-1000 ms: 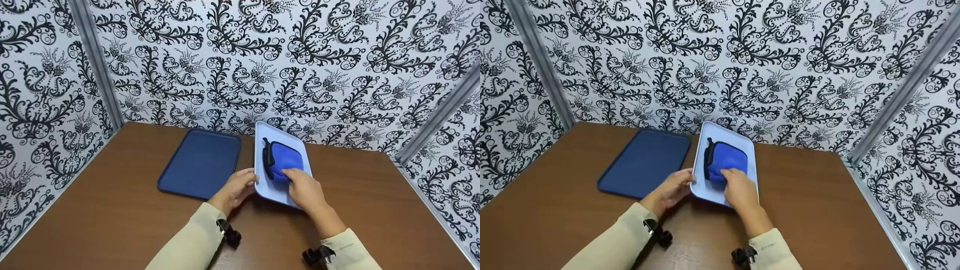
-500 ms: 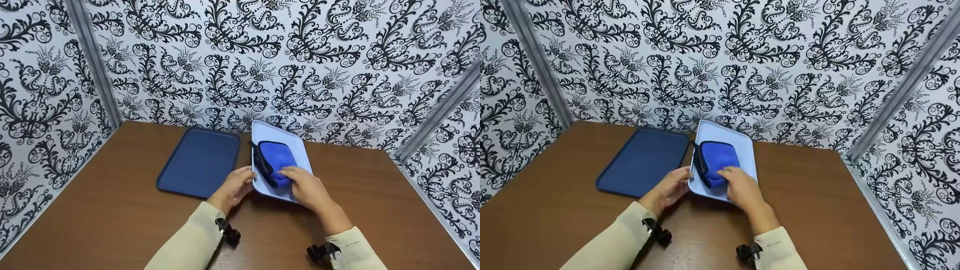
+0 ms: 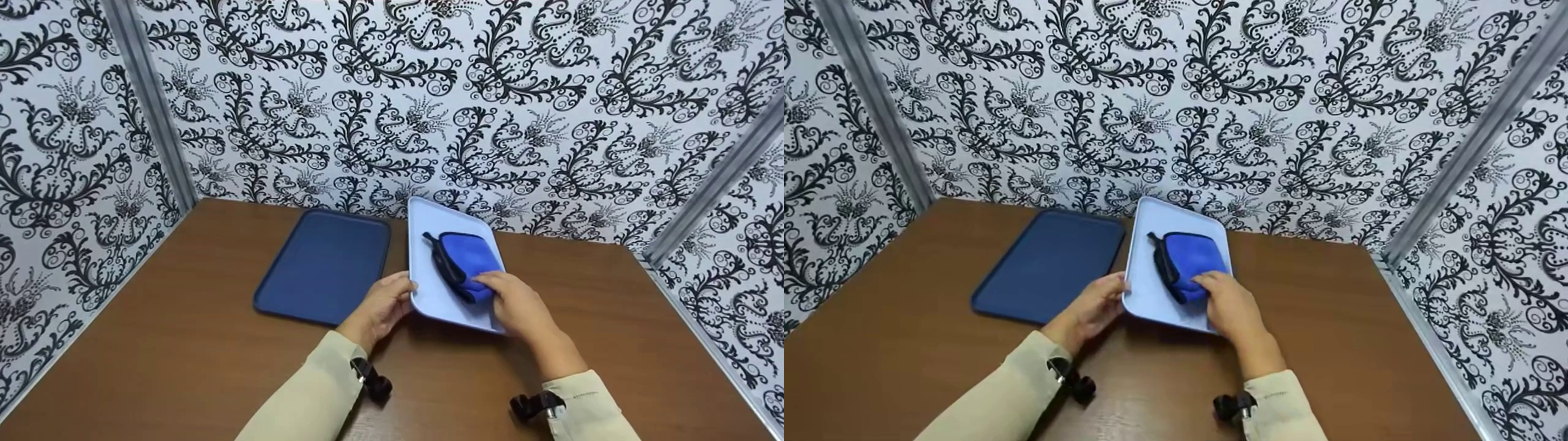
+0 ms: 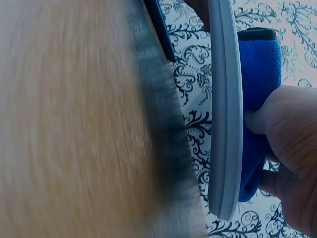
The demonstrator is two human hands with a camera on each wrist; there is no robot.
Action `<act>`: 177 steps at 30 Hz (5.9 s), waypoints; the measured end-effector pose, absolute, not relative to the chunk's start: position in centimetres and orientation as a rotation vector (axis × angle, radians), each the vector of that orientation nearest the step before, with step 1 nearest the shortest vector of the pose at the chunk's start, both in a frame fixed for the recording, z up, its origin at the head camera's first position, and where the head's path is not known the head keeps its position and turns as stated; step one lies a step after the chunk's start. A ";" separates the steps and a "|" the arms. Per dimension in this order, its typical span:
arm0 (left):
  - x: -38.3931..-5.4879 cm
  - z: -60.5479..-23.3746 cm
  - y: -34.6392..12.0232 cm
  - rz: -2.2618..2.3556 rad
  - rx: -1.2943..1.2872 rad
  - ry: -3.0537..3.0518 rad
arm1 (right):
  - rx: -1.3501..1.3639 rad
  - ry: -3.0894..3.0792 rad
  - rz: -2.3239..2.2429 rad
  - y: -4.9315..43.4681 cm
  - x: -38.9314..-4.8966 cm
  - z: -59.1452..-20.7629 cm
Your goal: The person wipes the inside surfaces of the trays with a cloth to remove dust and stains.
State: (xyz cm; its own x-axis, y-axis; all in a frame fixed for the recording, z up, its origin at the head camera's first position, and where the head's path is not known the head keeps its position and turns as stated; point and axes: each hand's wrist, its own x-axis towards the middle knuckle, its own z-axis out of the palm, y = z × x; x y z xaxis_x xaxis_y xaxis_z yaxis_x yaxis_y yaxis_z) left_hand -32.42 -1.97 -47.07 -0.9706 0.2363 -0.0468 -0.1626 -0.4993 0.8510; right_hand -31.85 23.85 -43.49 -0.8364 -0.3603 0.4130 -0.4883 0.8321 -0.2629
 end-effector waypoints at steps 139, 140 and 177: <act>-33.0 -45.8 1.8 2.464 0.118 1.434 | 0.420 -2.335 0.710 32.3 -25.6 -33.5; -33.1 -45.8 2.1 2.463 0.110 1.432 | 0.409 -2.333 0.716 32.4 -25.6 -33.5; -33.0 -44.3 5.4 1.904 -0.009 2.161 | 0.475 -2.310 0.722 31.7 -25.7 -34.0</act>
